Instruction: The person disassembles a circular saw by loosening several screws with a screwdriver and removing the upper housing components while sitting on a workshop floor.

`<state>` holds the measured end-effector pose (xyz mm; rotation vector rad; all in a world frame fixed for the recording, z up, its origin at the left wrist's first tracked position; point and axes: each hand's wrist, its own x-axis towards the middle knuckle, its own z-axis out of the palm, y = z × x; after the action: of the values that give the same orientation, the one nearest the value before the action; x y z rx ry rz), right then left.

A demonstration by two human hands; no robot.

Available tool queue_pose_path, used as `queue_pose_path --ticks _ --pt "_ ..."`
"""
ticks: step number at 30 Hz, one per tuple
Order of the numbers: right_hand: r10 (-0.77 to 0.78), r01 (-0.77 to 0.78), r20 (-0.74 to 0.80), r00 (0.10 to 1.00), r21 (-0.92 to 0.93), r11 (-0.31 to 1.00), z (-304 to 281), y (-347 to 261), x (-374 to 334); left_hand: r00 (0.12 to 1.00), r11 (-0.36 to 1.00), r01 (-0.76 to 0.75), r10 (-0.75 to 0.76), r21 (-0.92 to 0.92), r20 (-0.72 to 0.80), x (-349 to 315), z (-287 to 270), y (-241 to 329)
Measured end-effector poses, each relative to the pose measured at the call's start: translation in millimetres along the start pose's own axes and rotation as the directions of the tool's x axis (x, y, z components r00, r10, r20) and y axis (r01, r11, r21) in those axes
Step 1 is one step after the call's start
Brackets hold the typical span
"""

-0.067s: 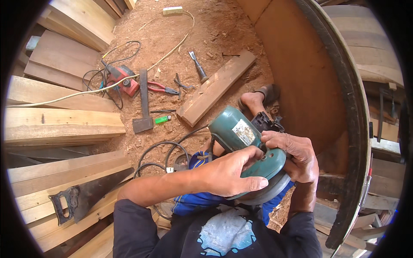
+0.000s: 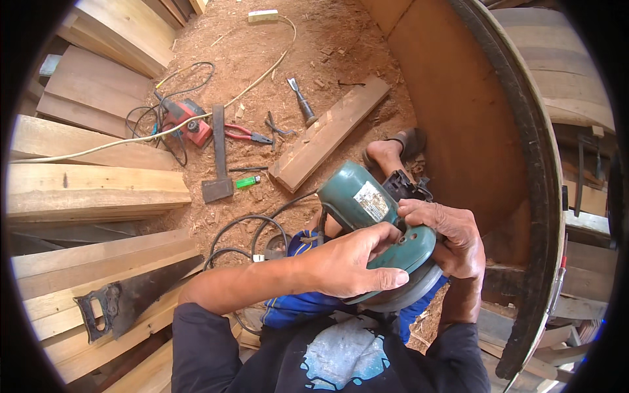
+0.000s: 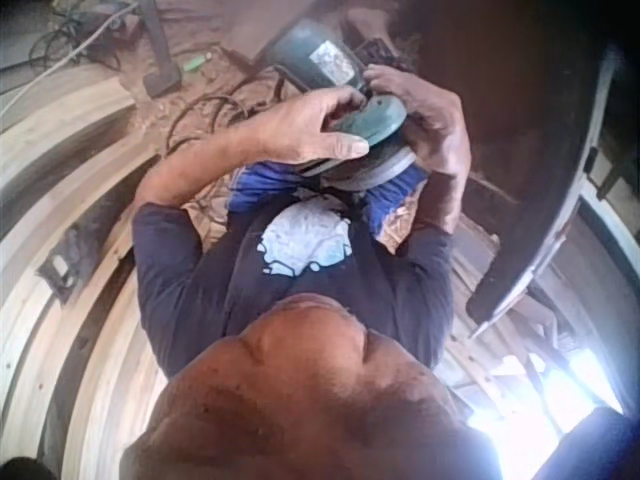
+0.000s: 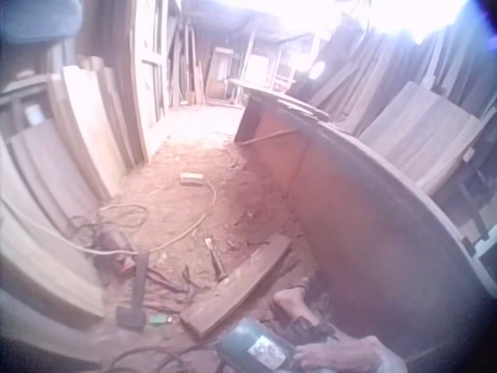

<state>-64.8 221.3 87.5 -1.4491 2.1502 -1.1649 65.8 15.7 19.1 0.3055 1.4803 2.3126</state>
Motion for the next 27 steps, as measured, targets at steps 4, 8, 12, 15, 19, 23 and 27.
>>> queue_pose_path --ticks 4,8,12,15,19,23,27 --pt "0.003 -0.003 -0.006 1.000 0.023 1.000 -1 3 -4 0.999 0.989 0.044 -0.043 -0.142 0.013 4 6 -6" --pt "-0.027 0.026 0.012 1.000 0.046 0.999 -3 8 -7 1.000 0.993 0.004 -0.007 -0.118 -0.026 2 18 -9" --pt "-0.042 0.041 0.024 0.999 0.057 0.998 -5 7 -6 0.994 0.994 -0.043 0.053 0.102 -0.096 -1 21 -8" --pt "-0.043 0.042 0.026 0.999 0.057 0.997 -4 8 -7 0.987 0.988 -0.060 0.080 0.143 -0.138 -2 28 -13" --pt "-0.043 0.043 0.001 0.999 0.107 0.993 -1 9 -8 0.877 0.942 -0.321 0.333 0.092 -0.346 -5 43 -37" --pt "-0.003 0.005 -0.021 1.000 0.116 0.993 0 7 -9 0.913 0.973 -0.200 0.227 0.113 -0.338 -6 39 -19" --pt "-0.017 0.019 -0.019 1.000 0.112 0.994 0 4 -7 0.929 0.920 -0.159 0.262 0.357 -0.262 -2 33 -14"
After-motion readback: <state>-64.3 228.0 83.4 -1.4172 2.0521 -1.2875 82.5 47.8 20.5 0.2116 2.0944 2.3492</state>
